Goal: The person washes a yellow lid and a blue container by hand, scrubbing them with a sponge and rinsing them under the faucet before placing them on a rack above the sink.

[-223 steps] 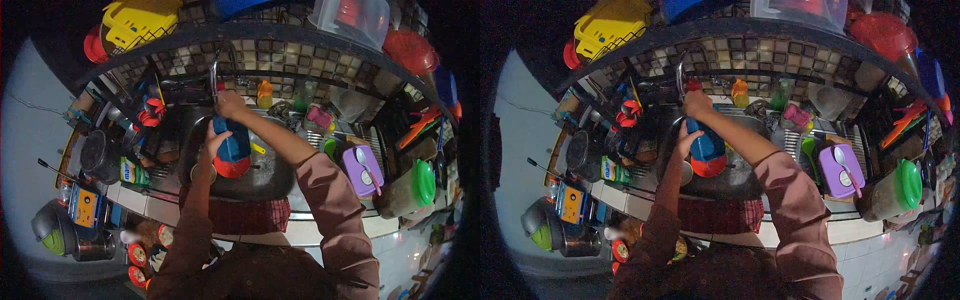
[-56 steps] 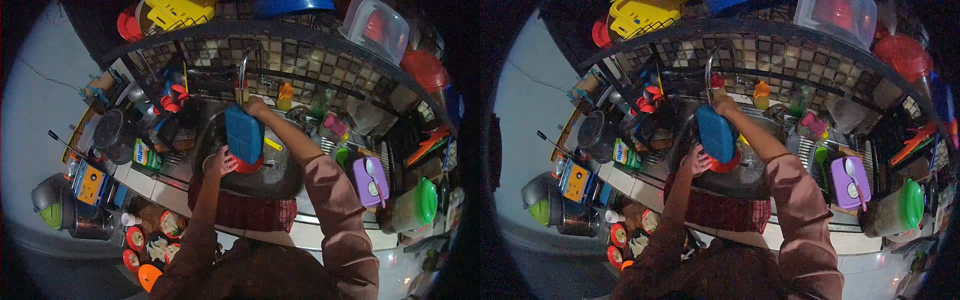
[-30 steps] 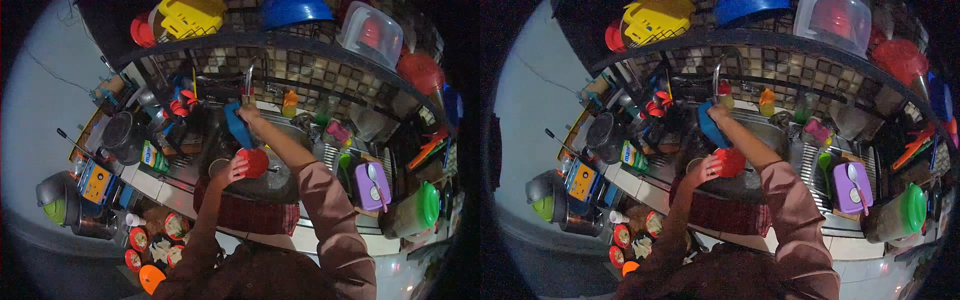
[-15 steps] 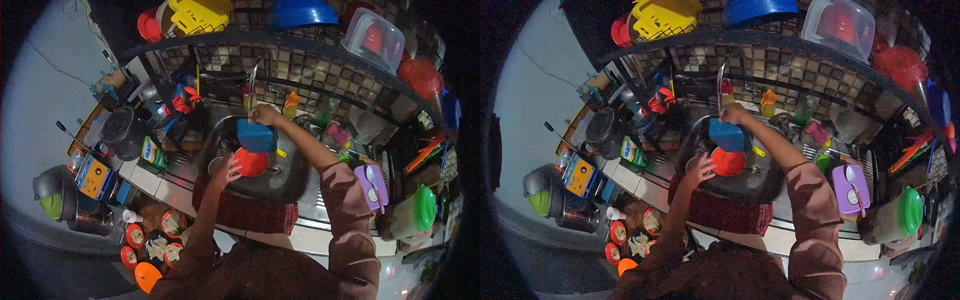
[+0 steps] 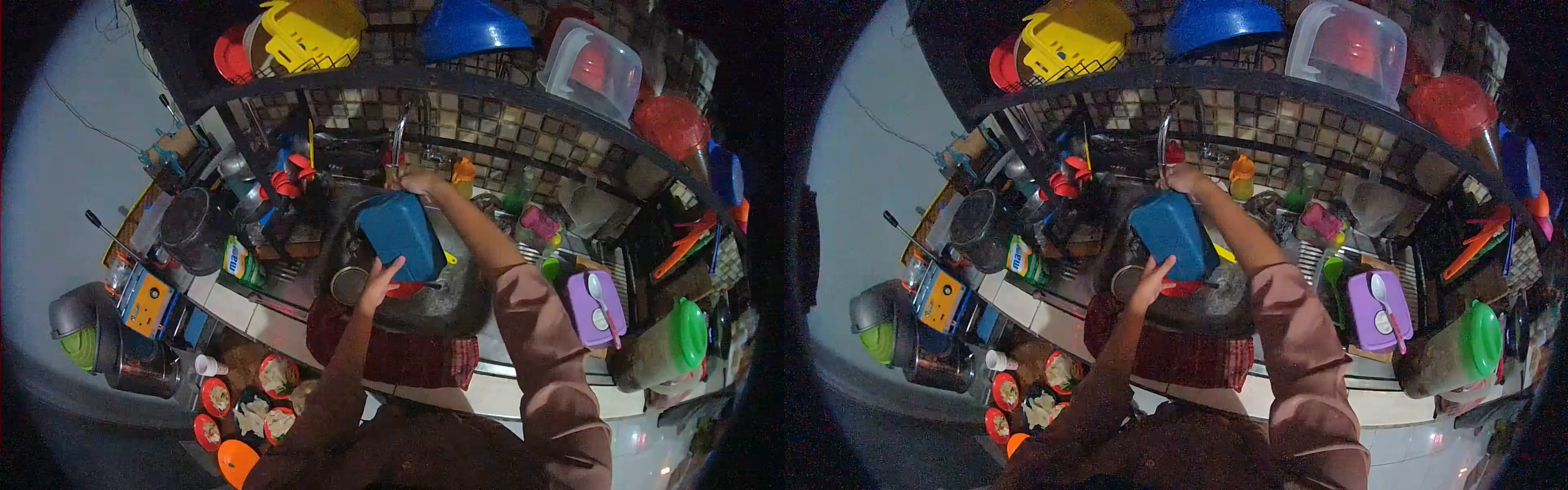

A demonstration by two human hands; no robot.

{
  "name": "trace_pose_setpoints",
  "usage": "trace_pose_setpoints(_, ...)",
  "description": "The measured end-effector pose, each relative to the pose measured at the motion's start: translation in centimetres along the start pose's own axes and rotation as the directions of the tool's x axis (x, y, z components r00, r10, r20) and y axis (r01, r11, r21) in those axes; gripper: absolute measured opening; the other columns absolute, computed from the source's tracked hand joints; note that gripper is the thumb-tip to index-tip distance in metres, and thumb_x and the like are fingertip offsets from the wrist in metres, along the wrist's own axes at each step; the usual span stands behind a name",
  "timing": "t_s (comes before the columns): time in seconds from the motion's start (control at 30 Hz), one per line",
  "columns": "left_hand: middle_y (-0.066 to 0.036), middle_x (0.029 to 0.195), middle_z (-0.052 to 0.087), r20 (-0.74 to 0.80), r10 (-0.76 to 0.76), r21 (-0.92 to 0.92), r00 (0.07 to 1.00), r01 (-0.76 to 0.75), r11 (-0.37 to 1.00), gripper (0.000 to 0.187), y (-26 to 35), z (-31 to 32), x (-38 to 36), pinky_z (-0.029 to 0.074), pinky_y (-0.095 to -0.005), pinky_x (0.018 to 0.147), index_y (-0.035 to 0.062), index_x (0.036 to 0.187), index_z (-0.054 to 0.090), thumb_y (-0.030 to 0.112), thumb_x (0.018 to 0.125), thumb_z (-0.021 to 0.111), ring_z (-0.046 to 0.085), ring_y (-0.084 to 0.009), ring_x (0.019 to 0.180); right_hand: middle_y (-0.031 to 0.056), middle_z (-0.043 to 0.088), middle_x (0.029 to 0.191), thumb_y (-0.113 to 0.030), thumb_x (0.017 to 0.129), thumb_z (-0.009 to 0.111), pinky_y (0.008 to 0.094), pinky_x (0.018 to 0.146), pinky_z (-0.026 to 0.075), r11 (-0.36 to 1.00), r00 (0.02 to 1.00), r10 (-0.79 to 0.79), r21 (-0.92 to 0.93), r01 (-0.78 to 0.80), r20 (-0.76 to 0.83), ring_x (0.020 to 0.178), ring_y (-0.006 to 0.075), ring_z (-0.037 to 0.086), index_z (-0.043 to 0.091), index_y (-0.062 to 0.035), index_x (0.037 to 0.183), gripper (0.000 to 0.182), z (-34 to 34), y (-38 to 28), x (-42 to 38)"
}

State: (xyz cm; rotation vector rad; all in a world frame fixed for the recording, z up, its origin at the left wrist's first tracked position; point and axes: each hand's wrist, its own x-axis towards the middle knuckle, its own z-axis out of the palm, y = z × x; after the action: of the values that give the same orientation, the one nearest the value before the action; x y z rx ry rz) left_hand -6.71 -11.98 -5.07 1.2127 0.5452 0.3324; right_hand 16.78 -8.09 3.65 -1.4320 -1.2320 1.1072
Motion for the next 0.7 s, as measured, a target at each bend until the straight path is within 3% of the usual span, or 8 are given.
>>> trace_pose_setpoints(0.1, -0.010, 0.126, 0.031, 0.124, -0.027, -0.290, 0.992, 0.062, 0.955, 0.072, 0.9, 0.1, -0.2, 0.031, -0.0526, 0.088, 0.0143, 0.129, 0.017, 0.048, 0.076, 0.052, 0.031, -0.0291, 0.116, 0.0055, 0.055, 0.095, -0.038, 0.079, 0.051, 0.0271, 0.068, 0.042, 0.916, 0.984, -0.091, -0.400, 0.021, -0.156, 0.086, 0.0129, 0.050, 0.055, -0.0025, 0.096, 0.039, 1.9, -3.2, -1.2)
trace_pose_setpoints(0.23, -0.009, 0.123, 0.035, 0.271, -0.010, -0.531, 0.962, 0.159, 0.832, 0.071, 0.0, -0.5, 0.7, 0.031, -0.0509, 0.090, 0.0137, 0.126, 0.023, 0.056, 0.074, 0.047, 0.034, -0.0293, 0.113, 0.0092, 0.055, 0.091, -0.042, 0.081, 0.045, 0.0288, 0.069, 0.042, 0.961, 0.954, -0.095, -0.276, 0.013, -0.284, 0.087, 0.0165, 0.051, 0.055, -0.0013, 0.094, 0.043, 3.8, -3.0, -3.1)
trace_pose_setpoints(0.3, -0.009, 0.118, 0.039, 0.323, -0.048, -0.658, 0.945, 0.261, 0.707, 0.071, -1.2, -1.1, 1.6, 0.034, -0.0468, 0.090, 0.0132, 0.122, 0.030, 0.061, 0.071, 0.045, 0.038, -0.0280, 0.107, 0.0133, 0.054, 0.095, -0.046, 0.081, 0.042, 0.0300, 0.070, 0.042, 0.910, 0.967, 0.242, -0.326, -0.257, -0.085, 0.087, 0.0184, 0.052, 0.048, -0.0004, 0.105, 0.052, 3.8, -1.8, -3.4)
trace_pose_setpoints(0.37, -0.009, 0.115, 0.042, 0.272, -0.104, -0.677, 0.957, 0.266, 0.686, 0.070, -1.9, -1.5, 1.9, 0.035, -0.0457, 0.088, 0.0128, 0.119, 0.034, 0.062, 0.071, 0.045, 0.040, -0.0267, 0.103, 0.0184, 0.049, 0.106, -0.048, 0.080, 0.042, 0.0341, 0.078, 0.040, 0.867, 0.954, 0.291, -0.402, -0.295, -0.072, 0.096, 0.0229, 0.049, 0.038, -0.0004, 0.117, 0.060, 5.4, -1.5, -5.2)
trace_pose_setpoints(0.43, -0.009, 0.111, 0.044, 0.227, -0.157, -0.694, 0.961, 0.273, 0.667, 0.069, -1.5, -1.2, 2.0, 0.037, -0.0446, 0.086, 0.0124, 0.116, 0.038, 0.063, 0.070, 0.045, 0.042, -0.0253, 0.099, 0.0216, 0.041, 0.118, -0.050, 0.079, 0.041, 0.0362, 0.089, 0.033, 0.859, 0.989, 0.114, -0.491, -0.145, -0.093, 0.108, 0.0279, 0.042, 0.026, -0.0005, 0.124, 0.068, 6.9, -0.5, -6.2)
trace_pose_setpoints(0.6, -0.006, 0.103, 0.049, 0.286, -0.252, -0.680, 0.924, 0.381, 0.627, 0.061, -0.1, 0.2, 0.2, 0.039, -0.0416, 0.081, 0.0130, 0.105, 0.046, 0.063, 0.071, 0.043, 0.044, -0.0215, 0.094, 0.0270, 0.025, 0.127, -0.046, 0.079, 0.044, 0.0355, 0.097, 0.025, 0.781, 0.954, 0.169, -0.557, -0.284, -0.248, 0.118, 0.0342, 0.028, 0.015, 0.0090, 0.124, 0.077, 5.7, -3.5, -9.0)
trace_pose_setpoints(0.67, -0.006, 0.103, 0.049, 0.319, -0.261, -0.690, 0.911, 0.412, 0.595, 0.060, -0.4, 0.3, 0.2, 0.039, -0.0417, 0.082, 0.0138, 0.105, 0.047, 0.062, 0.071, 0.043, 0.044, -0.0213, 0.094, 0.0282, 0.018, 0.129, -0.039, 0.080, 0.045, 0.0394, 0.097, 0.023, 0.666, 0.785, -0.289, -0.704, -0.246, -0.547, 0.120, 0.0374, 0.022, 0.012, 0.0106, 0.124, 0.075, 3.1, 1.6, -6.9)
trace_pose_setpoints(0.7, -0.005, 0.103, 0.049, 0.354, -0.264, -0.698, 0.897, 0.441, 0.564, 0.059, -0.5, 0.4, 0.3, 0.039, -0.0417, 0.082, 0.0146, 0.106, 0.047, 0.062, 0.071, 0.043, 0.044, -0.0211, 0.095, 0.0282, 0.018, 0.129, -0.039, 0.080, 0.045, 0.0394, 0.097, 0.023, 0.667, 0.787, -0.291, -0.705, -0.241, -0.544, 0.120, 0.0374, 0.022, 0.012, 0.0106, 0.124, 0.075, 1.6, 3.4, -5.8)
